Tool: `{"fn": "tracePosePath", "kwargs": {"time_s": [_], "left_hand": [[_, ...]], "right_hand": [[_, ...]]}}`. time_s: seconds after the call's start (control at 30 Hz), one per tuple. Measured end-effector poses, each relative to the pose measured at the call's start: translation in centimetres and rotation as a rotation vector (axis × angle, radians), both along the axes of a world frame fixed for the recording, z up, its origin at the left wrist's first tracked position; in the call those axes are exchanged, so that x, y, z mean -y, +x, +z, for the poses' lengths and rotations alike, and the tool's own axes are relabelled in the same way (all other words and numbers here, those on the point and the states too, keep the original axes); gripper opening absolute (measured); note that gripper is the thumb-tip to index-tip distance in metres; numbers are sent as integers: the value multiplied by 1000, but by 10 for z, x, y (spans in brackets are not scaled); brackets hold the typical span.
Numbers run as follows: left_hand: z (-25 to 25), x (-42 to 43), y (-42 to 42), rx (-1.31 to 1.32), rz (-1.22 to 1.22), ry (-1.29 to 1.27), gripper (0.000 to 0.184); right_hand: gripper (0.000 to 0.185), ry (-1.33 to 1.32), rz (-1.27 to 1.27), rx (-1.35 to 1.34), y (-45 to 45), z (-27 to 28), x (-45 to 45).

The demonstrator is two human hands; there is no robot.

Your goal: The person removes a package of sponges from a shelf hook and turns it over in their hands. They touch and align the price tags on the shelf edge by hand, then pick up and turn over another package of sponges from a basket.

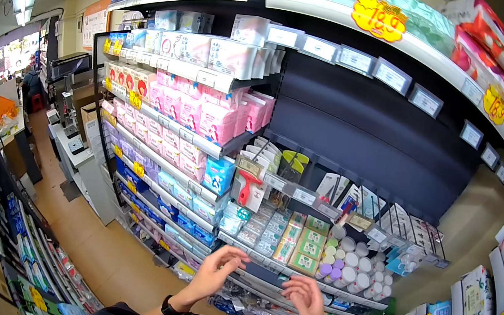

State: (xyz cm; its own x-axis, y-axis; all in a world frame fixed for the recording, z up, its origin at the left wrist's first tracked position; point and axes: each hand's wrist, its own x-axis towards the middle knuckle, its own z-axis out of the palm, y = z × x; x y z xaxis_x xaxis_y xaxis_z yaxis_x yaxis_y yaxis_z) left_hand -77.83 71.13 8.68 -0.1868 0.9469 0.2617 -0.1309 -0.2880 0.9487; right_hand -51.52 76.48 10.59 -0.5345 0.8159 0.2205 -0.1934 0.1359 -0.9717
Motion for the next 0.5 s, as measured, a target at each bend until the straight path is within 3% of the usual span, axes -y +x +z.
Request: {"fn": "tracePosePath", "kwargs": {"time_s": [0.1,0.17,0.37,0.43,0.5], "left_hand": [[23,-19,-35,-72,61,104,23],[55,-27,-57,-185,89,180,23],[147,-61,-104,-437,231,483,25],[169,-78,-117,-525,307,553,30],[198,-90,-126,-662,408,693,39]], "right_hand": [[41,144,-24,41,-33,34,-23],[41,460,-97,149,-56,67,-39],[44,948,-309,248,-127,161,-78],[47,1092,-420,349,-150,197,-80],[52,1222,-498,278,-174,216,-94]]}}
